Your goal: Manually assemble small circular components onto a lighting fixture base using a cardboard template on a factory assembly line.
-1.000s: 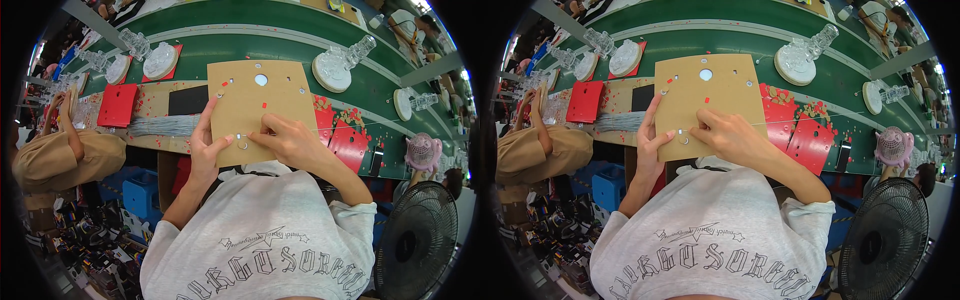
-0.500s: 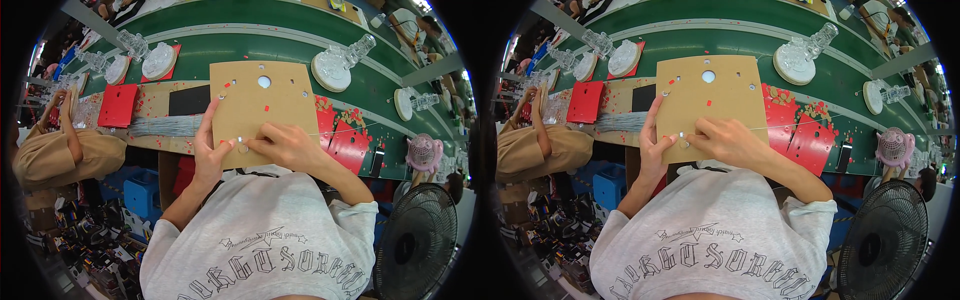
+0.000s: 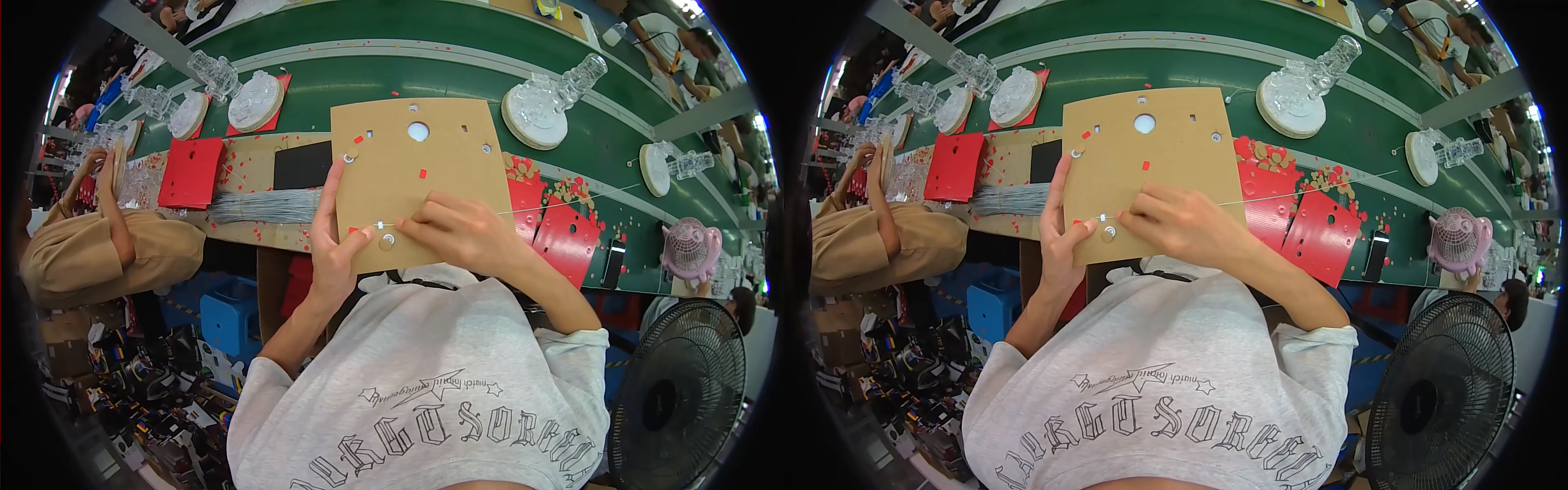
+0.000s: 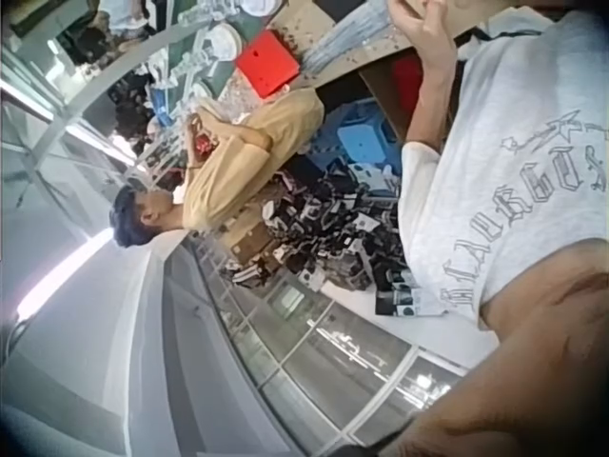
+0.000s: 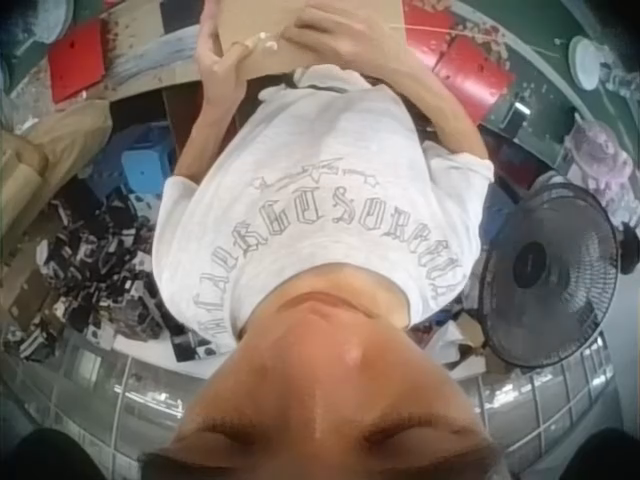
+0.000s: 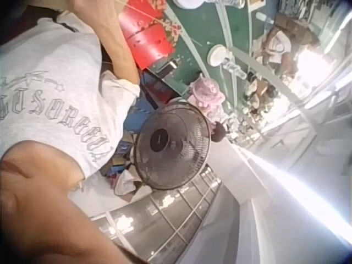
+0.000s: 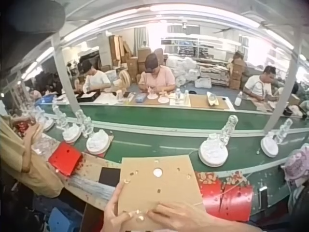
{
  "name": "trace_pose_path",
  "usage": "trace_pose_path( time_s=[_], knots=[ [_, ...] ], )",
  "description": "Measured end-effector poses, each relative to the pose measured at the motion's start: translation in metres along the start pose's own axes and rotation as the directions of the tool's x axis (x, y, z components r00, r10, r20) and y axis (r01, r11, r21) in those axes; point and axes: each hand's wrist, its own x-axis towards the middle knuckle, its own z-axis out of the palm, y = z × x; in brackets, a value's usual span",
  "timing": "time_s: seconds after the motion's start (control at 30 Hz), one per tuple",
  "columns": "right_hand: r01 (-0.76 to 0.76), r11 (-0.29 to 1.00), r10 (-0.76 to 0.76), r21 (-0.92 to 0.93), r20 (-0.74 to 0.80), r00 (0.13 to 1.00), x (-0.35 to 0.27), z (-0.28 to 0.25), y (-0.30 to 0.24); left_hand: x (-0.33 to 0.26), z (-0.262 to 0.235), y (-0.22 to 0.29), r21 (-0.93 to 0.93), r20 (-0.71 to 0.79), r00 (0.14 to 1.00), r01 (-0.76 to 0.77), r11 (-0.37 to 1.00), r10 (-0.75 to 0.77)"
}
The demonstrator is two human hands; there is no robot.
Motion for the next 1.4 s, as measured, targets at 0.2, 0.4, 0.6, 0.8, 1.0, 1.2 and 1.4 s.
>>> trace_pose_path(
  time_s=[0.2,0.4,0.6,0.8,1.0,1.2,1.4],
  knots=[
    [-0.035,0.999,0.036,-0.039,0.038,0.999,-0.007,-0.007,-0.002,0.000,0.000,0.000,0.007,0.009,1.000,0.000,1.000,0.000],
    [0.042,0.995,-0.045,-0.086,-0.033,0.998,0.004,0.012,-0.006,-0.001,0.005,-0.001,0.008,0.014,1.000,-0.011,1.000,0.011],
    [-0.078,0.997,0.072,-0.029,-0.150,0.986,-0.007,0.015,-0.006,0.001,-0.017,-0.001,0.138,0.061,0.993,0.096,0.986,-0.105],
    [-0.098,0.995,0.089,-0.031,-0.221,0.971,-0.010,0.019,-0.009,-0.001,-0.027,0.013,0.743,0.223,0.935,-0.345,0.573,0.275],
    [-0.121,0.993,0.118,-0.001,-0.238,0.964,-0.013,0.017,-0.006,0.006,-0.025,0.012,0.677,0.521,0.737,-0.664,0.318,0.431],
    [-0.150,0.985,0.159,0.090,-0.094,0.983,-0.026,0.005,-0.016,0.007,-0.036,0.010,0.638,0.524,0.744,-0.666,0.387,0.416],
    [-0.171,0.981,0.180,-0.088,0.098,0.979,-0.030,0.003,-0.023,0.002,-0.039,0.004,0.525,0.325,0.858,-0.514,0.678,0.399]
  ],
)
